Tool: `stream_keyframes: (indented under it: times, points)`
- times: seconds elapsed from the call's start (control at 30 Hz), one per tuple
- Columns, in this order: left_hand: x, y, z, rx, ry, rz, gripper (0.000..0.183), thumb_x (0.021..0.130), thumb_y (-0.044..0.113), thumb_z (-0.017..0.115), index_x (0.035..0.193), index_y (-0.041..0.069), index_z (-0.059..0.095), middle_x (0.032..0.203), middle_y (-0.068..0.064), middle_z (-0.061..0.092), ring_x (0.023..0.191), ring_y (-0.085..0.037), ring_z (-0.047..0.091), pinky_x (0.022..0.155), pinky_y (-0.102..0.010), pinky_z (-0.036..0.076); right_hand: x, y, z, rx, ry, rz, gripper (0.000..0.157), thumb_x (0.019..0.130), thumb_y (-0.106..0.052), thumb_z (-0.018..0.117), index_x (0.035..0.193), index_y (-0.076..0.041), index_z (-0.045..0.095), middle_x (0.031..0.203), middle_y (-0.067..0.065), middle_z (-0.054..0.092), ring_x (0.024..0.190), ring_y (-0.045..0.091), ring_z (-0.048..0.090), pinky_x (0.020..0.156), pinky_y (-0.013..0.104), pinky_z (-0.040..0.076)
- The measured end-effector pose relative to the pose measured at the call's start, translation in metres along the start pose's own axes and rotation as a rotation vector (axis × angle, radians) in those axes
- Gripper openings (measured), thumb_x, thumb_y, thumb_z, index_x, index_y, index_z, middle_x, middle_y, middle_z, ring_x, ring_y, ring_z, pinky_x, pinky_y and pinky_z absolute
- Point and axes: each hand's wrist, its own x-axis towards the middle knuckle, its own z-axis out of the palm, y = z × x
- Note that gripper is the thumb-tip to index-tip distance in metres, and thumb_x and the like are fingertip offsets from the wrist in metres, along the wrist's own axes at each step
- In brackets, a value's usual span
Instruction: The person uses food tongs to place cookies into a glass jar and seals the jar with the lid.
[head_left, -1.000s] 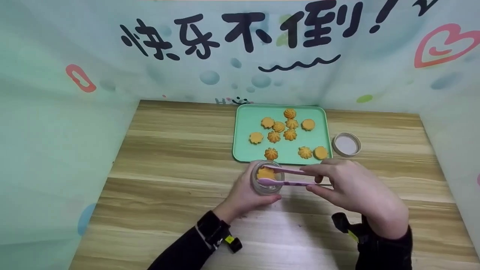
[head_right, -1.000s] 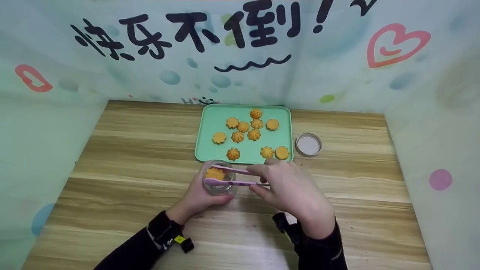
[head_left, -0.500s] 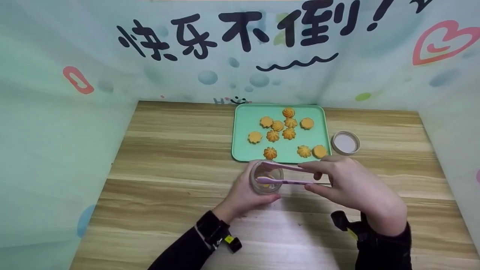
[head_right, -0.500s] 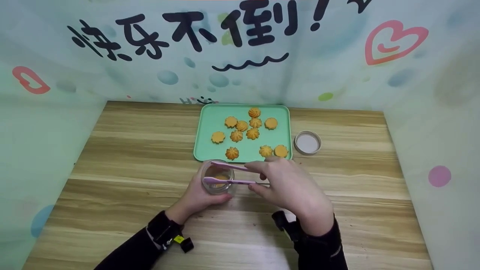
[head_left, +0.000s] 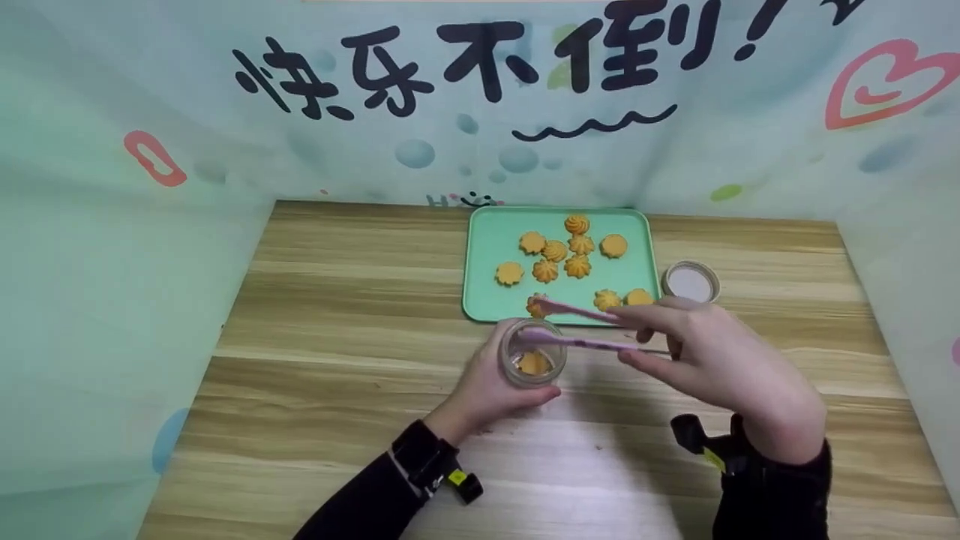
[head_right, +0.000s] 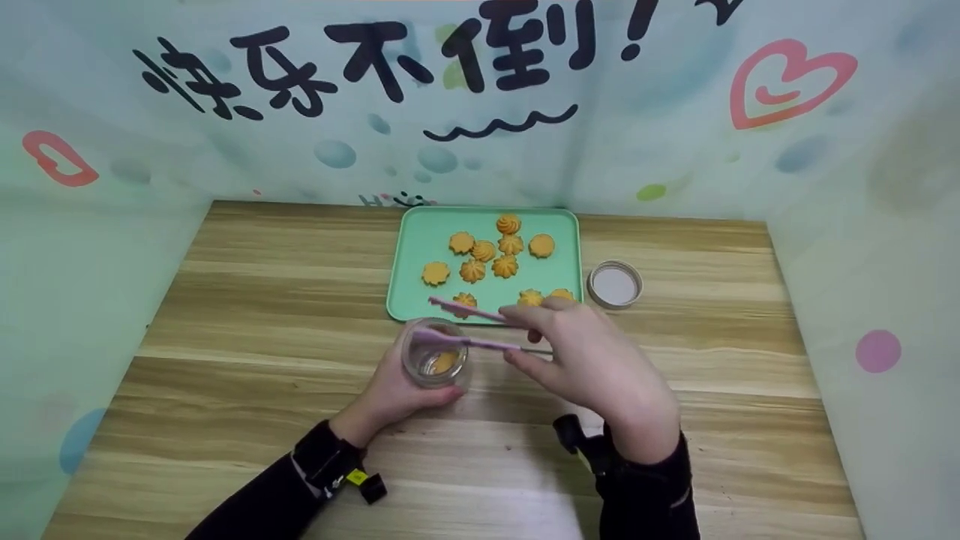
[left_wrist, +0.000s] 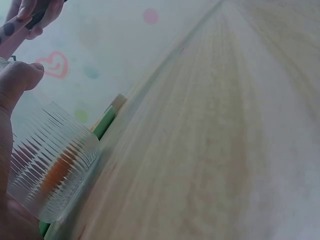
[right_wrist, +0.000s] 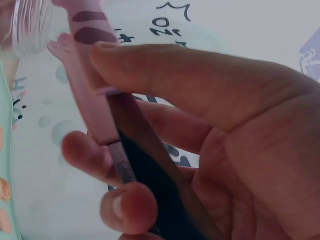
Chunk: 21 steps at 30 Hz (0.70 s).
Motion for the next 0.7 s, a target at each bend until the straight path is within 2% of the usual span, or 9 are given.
stream_keyframes:
  times: [0.17,0.37,0.47,0.57,0.7]
  points:
    - [0.001,0.001,0.0,-0.012,0.004,0.006,0.092,0.067,0.035,0.102,0.142,0.043,0.05,0.141,0.003,0.067,0.134,-0.014,0.062,0.119,-0.044,0.048,-0.001,0.017,-0.005,0.02,0.051,0.044,0.04,0.097,-0.03,0.08,0.135,-0.02,0.072,0.099,-0.005,0.072,0.069,0.002,0.055,0.06,0.021,0.048]
    - [0.0,0.0,0.0,0.0,0.006,0.01,0.093,0.066,0.034,0.102,0.143,0.043,0.05,0.14,0.004,0.068,0.132,-0.012,0.062,0.12,-0.045,0.047,0.002,0.046,-0.006,0.052,0.047,0.188,0.041,0.102,-0.035,0.073,0.139,-0.02,0.068,0.101,-0.002,0.076,0.068,0.009,0.059,0.059,0.023,0.048]
    - [0.0,0.0,0.001,0.008,0.01,0.002,0.094,0.066,0.032,0.103,0.143,0.043,0.05,0.139,0.006,0.068,0.132,-0.013,0.063,0.119,-0.046,0.048,0.008,0.063,-0.001,0.041,0.085,0.268,0.045,0.103,-0.036,0.072,0.143,-0.017,0.066,0.102,0.006,0.077,0.067,0.015,0.059,0.058,0.025,0.046]
    - [0.0,0.0,0.001,0.011,0.01,-0.009,0.094,0.066,0.031,0.103,0.143,0.044,0.05,0.139,0.01,0.067,0.132,-0.013,0.063,0.119,-0.047,0.048,0.014,0.078,0.009,0.007,0.165,0.326,0.048,0.102,-0.033,0.073,0.144,-0.011,0.065,0.102,0.014,0.076,0.072,0.022,0.059,0.06,0.028,0.044]
    - [-0.001,-0.001,0.002,0.012,0.006,-0.007,0.093,0.066,0.031,0.103,0.142,0.044,0.05,0.138,0.012,0.067,0.132,-0.012,0.062,0.119,-0.046,0.048,0.021,0.093,0.025,0.015,0.218,0.399,0.051,0.101,-0.033,0.073,0.144,-0.008,0.064,0.103,0.018,0.076,0.081,0.03,0.06,0.066,0.034,0.042]
